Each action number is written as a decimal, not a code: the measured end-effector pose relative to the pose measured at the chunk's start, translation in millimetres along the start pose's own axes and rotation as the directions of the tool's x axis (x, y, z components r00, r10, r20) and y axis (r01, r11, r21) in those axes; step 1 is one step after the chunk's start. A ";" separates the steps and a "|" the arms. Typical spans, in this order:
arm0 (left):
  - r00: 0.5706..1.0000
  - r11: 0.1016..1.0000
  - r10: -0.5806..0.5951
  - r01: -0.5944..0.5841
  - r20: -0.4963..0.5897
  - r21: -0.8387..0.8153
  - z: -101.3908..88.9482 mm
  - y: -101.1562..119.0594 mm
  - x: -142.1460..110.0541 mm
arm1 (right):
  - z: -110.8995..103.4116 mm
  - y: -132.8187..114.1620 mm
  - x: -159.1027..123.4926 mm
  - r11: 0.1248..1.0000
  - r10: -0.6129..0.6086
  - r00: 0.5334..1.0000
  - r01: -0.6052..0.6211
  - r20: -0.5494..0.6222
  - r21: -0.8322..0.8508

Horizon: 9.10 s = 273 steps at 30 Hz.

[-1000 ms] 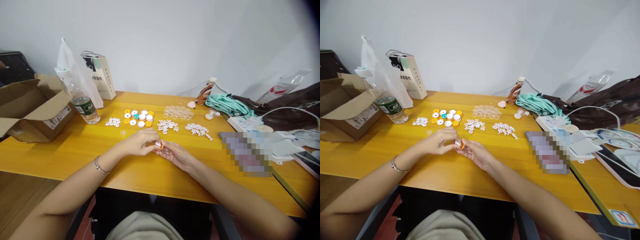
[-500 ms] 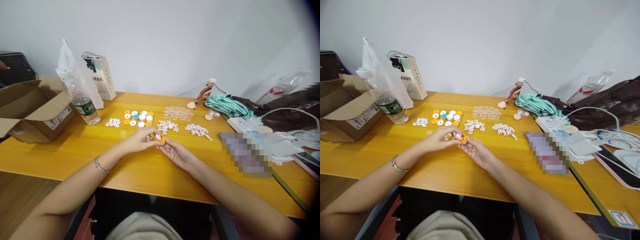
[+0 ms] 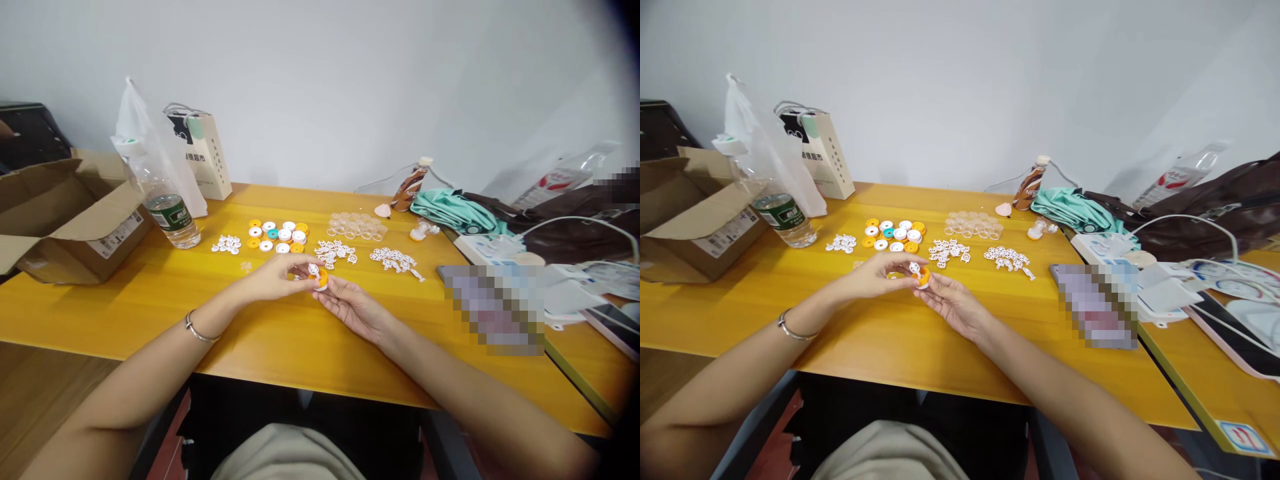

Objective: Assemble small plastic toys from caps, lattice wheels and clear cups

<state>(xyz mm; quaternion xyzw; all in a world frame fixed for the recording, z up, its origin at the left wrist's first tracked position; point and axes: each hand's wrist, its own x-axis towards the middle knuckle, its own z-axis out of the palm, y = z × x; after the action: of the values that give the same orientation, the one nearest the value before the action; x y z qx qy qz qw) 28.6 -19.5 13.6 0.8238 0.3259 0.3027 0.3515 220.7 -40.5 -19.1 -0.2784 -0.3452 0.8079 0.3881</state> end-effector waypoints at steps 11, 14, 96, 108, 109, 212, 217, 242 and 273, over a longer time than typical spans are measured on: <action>0.996 0.982 0.082 -0.084 0.023 0.171 -3.9 4.5 -2.4 | -0.1 4.7 0.4 1.000 -0.010 0.999 0.010 0.033 0.017; 0.990 0.967 0.141 -0.137 -0.003 0.215 -0.2 4.0 -1.6 | -0.5 7.3 2.1 0.999 -0.032 0.999 0.031 0.013 0.035; 0.998 0.901 0.012 0.015 -0.060 0.433 0.7 10.6 -7.8 | -12.0 -2.4 9.6 0.957 -0.196 0.951 0.131 -0.239 -0.260; 0.984 0.845 0.014 -0.106 0.176 0.524 14.8 3.3 -8.8 | -7.8 -14.9 1.6 0.969 -0.172 0.970 0.136 -0.171 -0.206; 0.990 0.862 0.021 -0.087 0.137 0.499 12.7 5.4 -8.6 | -7.4 -15.2 1.0 0.967 -0.162 0.976 0.126 -0.148 -0.222; 0.869 0.430 0.415 -0.449 0.270 0.784 5.1 19.7 -15.6 | -2.0 -10.1 -11.0 0.839 -0.082 0.993 0.118 0.090 -0.532; 0.847 0.380 0.445 -0.474 0.292 0.794 5.1 19.0 -16.6 | -3.1 -12.3 -11.5 0.847 -0.055 0.993 0.103 0.106 -0.522; 0.835 0.367 0.434 -0.506 0.338 0.780 2.1 24.1 -20.5 | -5.3 -19.6 -14.5 0.838 0.012 0.981 0.095 0.193 -0.538; 0.993 0.901 0.114 -0.093 -0.024 0.424 -1.4 28.8 -15.0 | -7.3 -13.8 -6.5 0.853 -0.188 0.981 0.184 0.041 -0.489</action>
<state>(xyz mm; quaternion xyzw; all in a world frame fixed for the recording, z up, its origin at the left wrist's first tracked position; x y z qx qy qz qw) 27.9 -45.7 32.8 0.8887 0.3479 0.2632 0.1407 235.5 -37.0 -11.7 -0.3365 -0.5624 0.6513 0.3826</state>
